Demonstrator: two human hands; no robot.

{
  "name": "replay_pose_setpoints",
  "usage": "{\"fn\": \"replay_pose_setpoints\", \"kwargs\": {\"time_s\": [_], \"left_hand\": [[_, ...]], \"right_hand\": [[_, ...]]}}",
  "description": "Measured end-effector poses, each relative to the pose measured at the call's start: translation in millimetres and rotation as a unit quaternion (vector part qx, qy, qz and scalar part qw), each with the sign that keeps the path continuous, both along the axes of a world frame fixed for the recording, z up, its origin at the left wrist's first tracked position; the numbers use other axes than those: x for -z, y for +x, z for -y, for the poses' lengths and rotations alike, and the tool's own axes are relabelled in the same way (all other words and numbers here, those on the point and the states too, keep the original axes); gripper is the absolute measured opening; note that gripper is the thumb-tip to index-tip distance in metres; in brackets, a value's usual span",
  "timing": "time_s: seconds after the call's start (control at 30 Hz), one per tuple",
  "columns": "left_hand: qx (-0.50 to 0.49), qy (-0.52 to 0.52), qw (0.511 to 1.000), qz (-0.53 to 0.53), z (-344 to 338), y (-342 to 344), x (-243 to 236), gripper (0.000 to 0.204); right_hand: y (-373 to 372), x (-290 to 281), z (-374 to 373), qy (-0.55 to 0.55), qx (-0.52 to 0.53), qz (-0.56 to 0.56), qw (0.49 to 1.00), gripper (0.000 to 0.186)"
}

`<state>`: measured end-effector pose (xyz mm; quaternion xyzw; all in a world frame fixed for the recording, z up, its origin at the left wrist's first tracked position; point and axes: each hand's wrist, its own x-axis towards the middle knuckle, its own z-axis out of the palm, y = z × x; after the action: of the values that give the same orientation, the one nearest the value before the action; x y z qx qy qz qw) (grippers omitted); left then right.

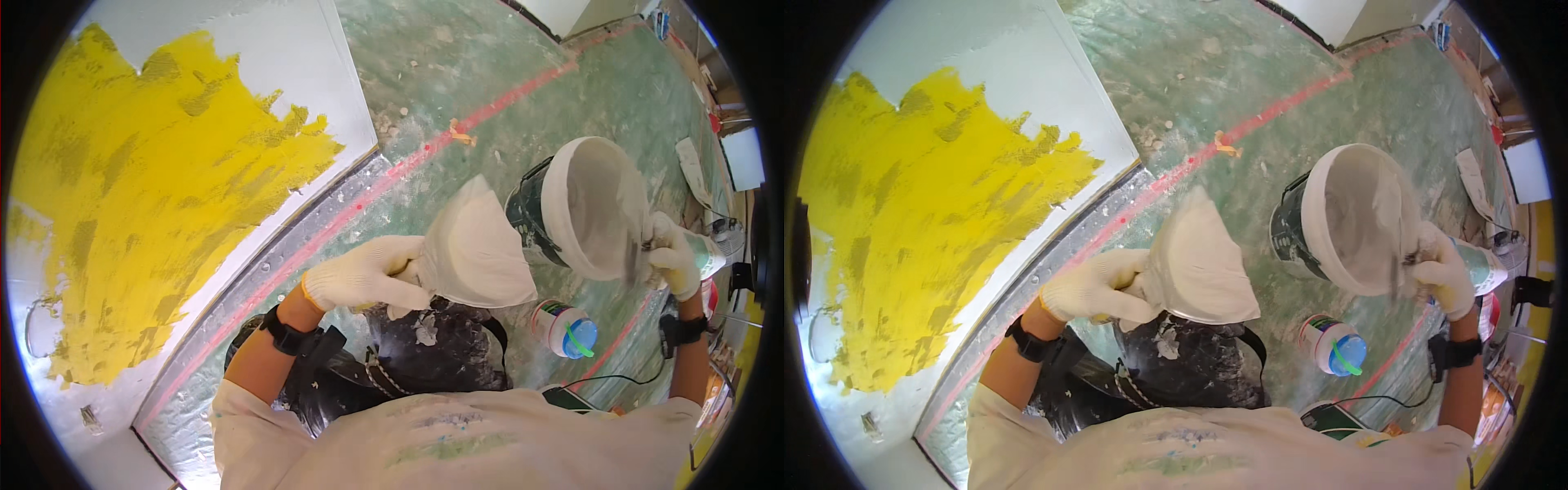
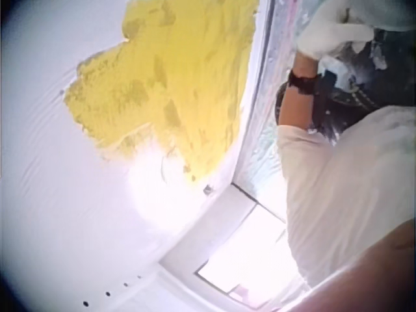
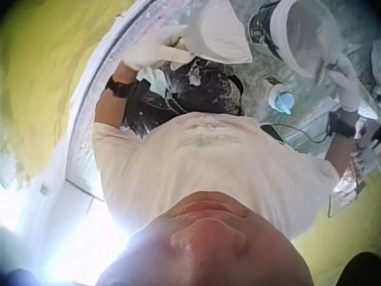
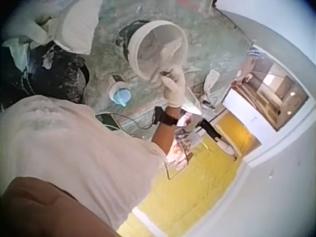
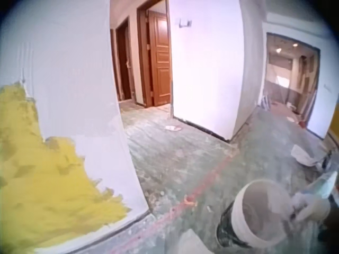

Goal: Skimming and smoothing a wall using plaster, a trowel, and a scraper.

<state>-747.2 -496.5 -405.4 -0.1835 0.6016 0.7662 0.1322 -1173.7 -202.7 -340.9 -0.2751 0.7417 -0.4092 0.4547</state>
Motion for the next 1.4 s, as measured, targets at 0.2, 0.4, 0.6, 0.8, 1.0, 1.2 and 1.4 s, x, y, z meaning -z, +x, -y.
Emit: {"fn": "replay_pose_setpoints", "kwargs": {"time_s": [0.2, 0.4, 0.6, 0.8, 1.0, 1.2, 1.4], "left_hand": [[-0.037, 0.112, 0.988, -0.096, -9.6, 7.7, 11.7, 0.025], [-0.085, 0.043, 0.993, -0.075, -4.9, 84.7, -2.1, 0.042], [-0.219, -0.032, 0.97, -0.1, -20.6, 152.6, -9.4, 0.037], [-0.4, -0.035, 0.908, -0.116, -39.8, 128.5, -40.1, 0.027], [-0.436, -0.34, 0.82, -0.15, -35.3, 65.2, -53.1, 0.039], [-0.266, -0.734, 0.603, -0.163, 6.8, 88.3, -19.6, 0.085], [-0.346, -0.647, 0.671, 0.11, 10.0, 136.2, 1.9, 0.075]], "right_hand": [[120.0, 14.6, 99.4, -0.218, -0.206, -0.089, 0.95, 0.03], [168.3, 46.8, 178.8, -0.18, -0.391, -0.088, 0.898, 0.02], [176.5, 87.5, 219.0, -0.191, -0.396, -0.151, 0.885, 0.025], [180.0, 123.0, 188.0, -0.265, -0.052, 0.516, 0.813, 0.052], [247.2, 183.5, 205.9, -0.355, 0.015, 0.31, 0.882, 0.051], [287.5, 201.5, 214.7, -0.329, -0.076, 0.463, 0.82, 0.051], [315.8, 228.9, 278.8, -0.239, -0.242, 0.607, 0.719, 0.051]]}}
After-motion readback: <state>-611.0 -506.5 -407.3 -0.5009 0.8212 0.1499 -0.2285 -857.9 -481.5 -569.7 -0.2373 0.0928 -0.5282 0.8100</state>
